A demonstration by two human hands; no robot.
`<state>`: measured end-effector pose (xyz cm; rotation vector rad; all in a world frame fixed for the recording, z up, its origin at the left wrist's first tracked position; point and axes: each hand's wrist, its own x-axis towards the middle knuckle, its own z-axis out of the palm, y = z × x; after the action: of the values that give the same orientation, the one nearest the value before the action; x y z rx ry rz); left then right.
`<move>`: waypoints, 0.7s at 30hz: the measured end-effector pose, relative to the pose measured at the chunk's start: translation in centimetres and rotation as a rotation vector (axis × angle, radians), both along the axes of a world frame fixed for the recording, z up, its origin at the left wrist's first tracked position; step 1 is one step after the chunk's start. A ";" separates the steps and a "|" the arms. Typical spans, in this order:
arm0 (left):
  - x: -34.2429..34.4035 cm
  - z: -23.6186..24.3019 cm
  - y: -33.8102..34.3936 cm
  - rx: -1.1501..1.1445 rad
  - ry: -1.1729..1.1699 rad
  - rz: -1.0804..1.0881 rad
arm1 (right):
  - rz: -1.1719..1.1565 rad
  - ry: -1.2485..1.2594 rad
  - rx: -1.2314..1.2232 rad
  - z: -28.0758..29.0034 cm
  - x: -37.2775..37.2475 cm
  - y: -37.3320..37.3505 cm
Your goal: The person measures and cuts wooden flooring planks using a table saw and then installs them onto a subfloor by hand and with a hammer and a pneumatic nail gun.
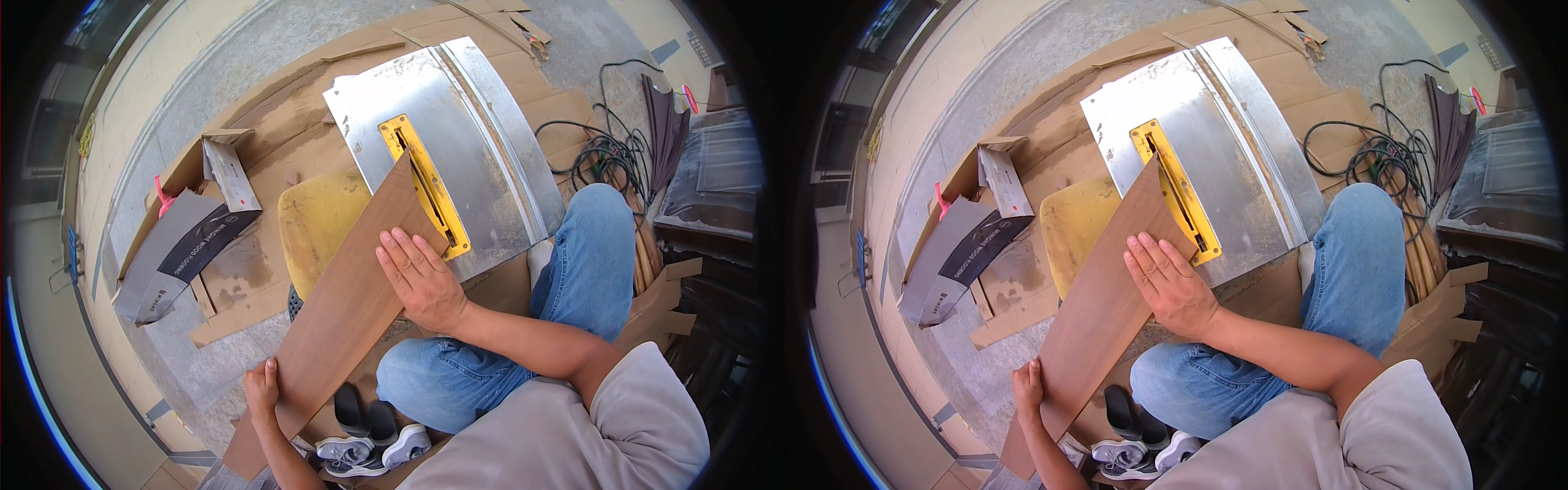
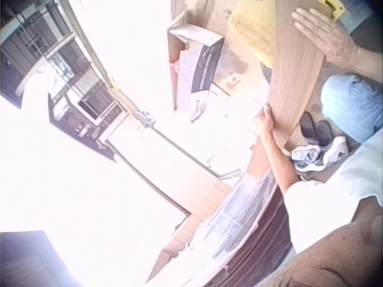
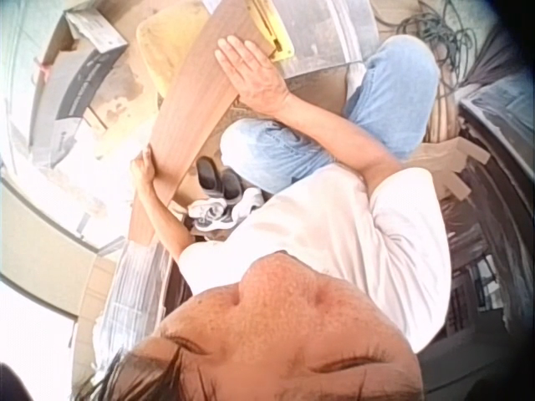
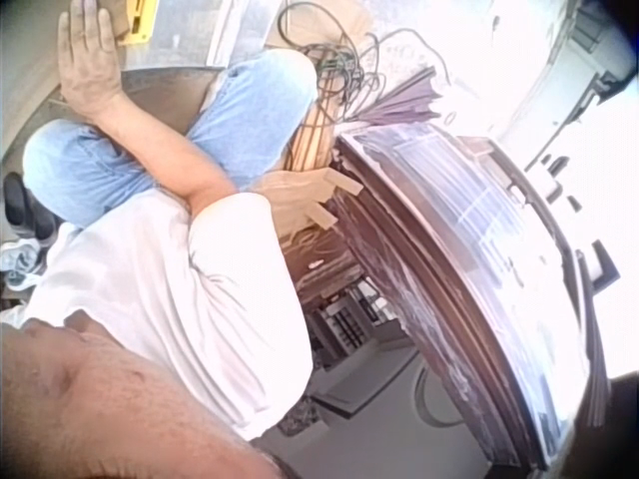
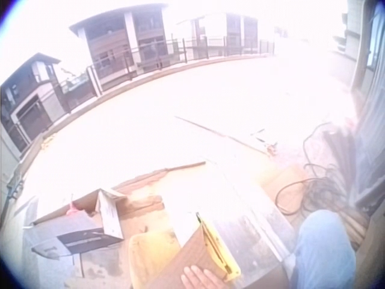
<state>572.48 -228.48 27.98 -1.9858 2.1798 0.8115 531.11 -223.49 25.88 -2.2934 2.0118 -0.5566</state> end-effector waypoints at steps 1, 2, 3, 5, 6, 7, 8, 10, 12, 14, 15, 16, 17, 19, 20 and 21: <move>0.0 0.0 0.0 0.000 0.000 -0.001 | 0.003 -0.003 0.002 0.0 0.0 0.0; 0.0 0.0 -0.1 0.002 -0.004 -0.006 | 0.002 -0.003 0.002 0.0 0.0 0.0; 0.0 0.0 -0.1 0.004 -0.007 -0.012 | 0.007 -0.003 0.003 -0.1 0.0 0.0; 0.1 -0.2 -0.1 -0.004 -0.008 -0.019 | 0.012 -0.004 0.005 -0.2 -0.1 0.1; 0.1 -0.3 0.0 -0.013 -0.009 -0.025 | 0.016 0.000 -0.001 -0.2 -0.1 0.1; 0.2 -0.4 0.0 -0.012 -0.009 -0.026 | 0.020 0.003 -0.006 -0.2 -0.1 0.1; 0.4 -0.5 0.1 -0.012 -0.007 -0.027 | 0.019 0.003 -0.006 -0.2 -0.1 0.1; 0.5 -0.6 0.1 -0.012 -0.006 -0.029 | 0.020 -0.003 -0.002 -0.2 -0.1 0.1; 0.5 -0.7 0.2 -0.008 -0.017 -0.027 | 0.017 0.000 -0.004 -0.2 -0.1 0.2; 0.4 -0.6 0.1 -0.012 -0.008 -0.028 | 0.016 0.002 -0.005 -0.3 0.0 0.2; 0.4 -0.6 0.1 -0.016 0.002 -0.030 | 0.013 0.002 -0.007 -0.3 0.0 0.2; 0.3 -0.5 0.1 -0.015 0.001 -0.029 | 0.011 0.001 -0.009 -0.2 0.0 0.2; 0.2 -0.5 0.1 -0.025 0.032 -0.029 | 0.010 -0.001 -0.008 -0.2 0.0 0.2; -0.1 -0.2 0.0 -0.034 0.062 -0.028 | 0.001 0.005 -0.013 -0.2 0.0 0.2; -0.4 0.0 0.0 -0.026 0.054 -0.026 | 0.000 0.004 -0.013 -0.3 0.0 0.2; -0.5 0.2 -0.1 -0.018 0.046 -0.025 | -0.002 0.006 -0.017 -0.4 0.0 0.2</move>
<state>571.94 -228.54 28.14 -1.9634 2.2395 0.8455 531.11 -223.33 25.52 -2.3057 2.0197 -0.5692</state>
